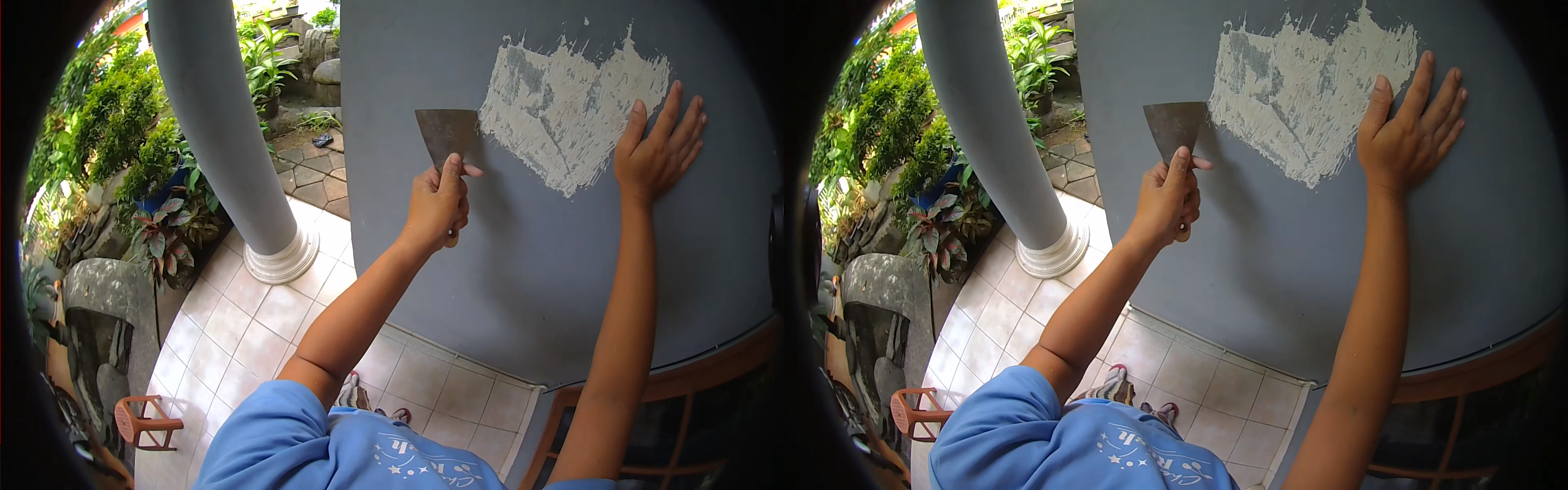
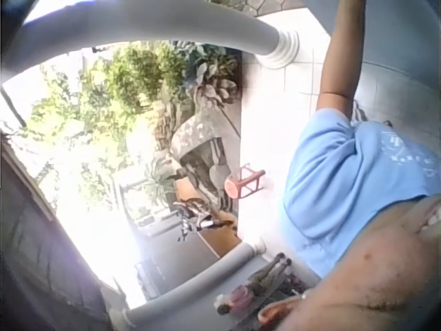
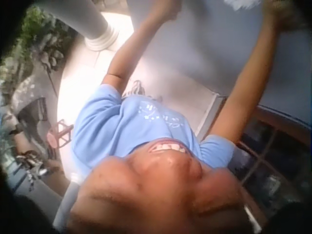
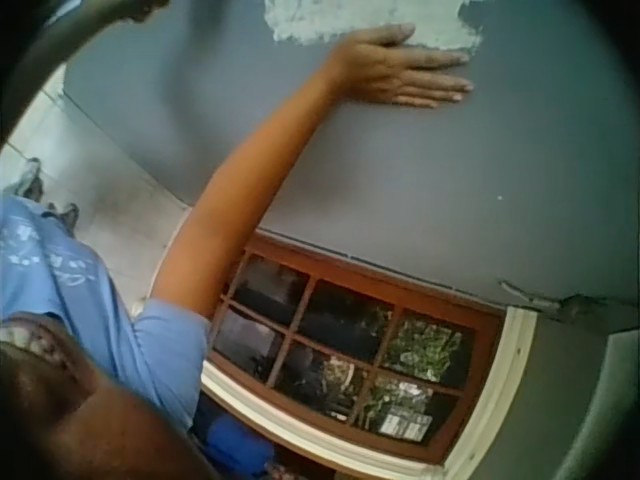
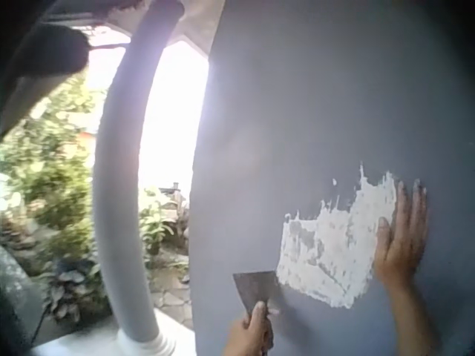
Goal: The person smooths and scrapes compound on an exterior wall using a putty knife.
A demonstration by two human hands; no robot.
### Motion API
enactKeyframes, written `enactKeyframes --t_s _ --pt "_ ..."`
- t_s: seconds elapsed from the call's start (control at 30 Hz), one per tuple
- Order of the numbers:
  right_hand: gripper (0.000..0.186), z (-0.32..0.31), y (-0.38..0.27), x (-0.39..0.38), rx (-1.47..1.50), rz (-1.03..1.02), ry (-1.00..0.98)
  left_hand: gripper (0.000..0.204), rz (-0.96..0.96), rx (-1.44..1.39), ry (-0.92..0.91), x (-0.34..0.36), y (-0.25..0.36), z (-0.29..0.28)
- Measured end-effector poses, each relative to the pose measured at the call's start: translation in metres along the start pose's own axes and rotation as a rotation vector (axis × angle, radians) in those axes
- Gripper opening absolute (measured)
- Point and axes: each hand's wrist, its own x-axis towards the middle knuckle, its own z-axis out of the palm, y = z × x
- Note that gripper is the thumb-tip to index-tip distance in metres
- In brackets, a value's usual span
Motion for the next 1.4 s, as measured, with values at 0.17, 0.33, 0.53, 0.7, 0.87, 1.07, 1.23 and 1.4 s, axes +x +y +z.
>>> enactKeyframes --t_s 0.17,0.33,0.53,0.7,0.87,1.07,1.23,1.4 --pt "0.060 0.002 -0.004 -0.001 0.016 0.000 0.009 0.043 -0.002 0.008 0.011 0.002 -0.008 -0.001" --pt "0.060 0.001 -0.001 0.002 0.003 -0.013 0.029 0.046 0.005 0.018 -0.047 0.002 0.001 -0.005" --pt "0.060 0.000 -0.001 -0.001 0.012 -0.023 0.008 0.046 -0.104 -0.046 -0.024 -0.008 -0.008 -0.002" --pt "0.060 0.001 -0.002 0.000 0.008 -0.010 0.003 0.046 -0.013 0.010 -0.051 -0.001 0.022 0.015" --pt "0.061 0.002 0.001 0.000 -0.002 -0.014 -0.005 0.046 -0.067 0.032 0.030 -0.001 -0.001 0.010" --pt "0.060 0.001 -0.001 0.000 0.014 -0.004 0.013 0.046 0.112 -0.074 -0.131 0.012 0.035 0.027" --pt "0.060 -0.003 -0.001 0.001 -0.022 -0.015 -0.033 0.046 -0.087 -0.098 -0.097 0.000 0.000 0.001" --pt "0.060 -0.002 -0.002 0.001 -0.005 0.000 -0.007 0.047 0.029 -0.047 -0.147 0.012 0.044 0.021"
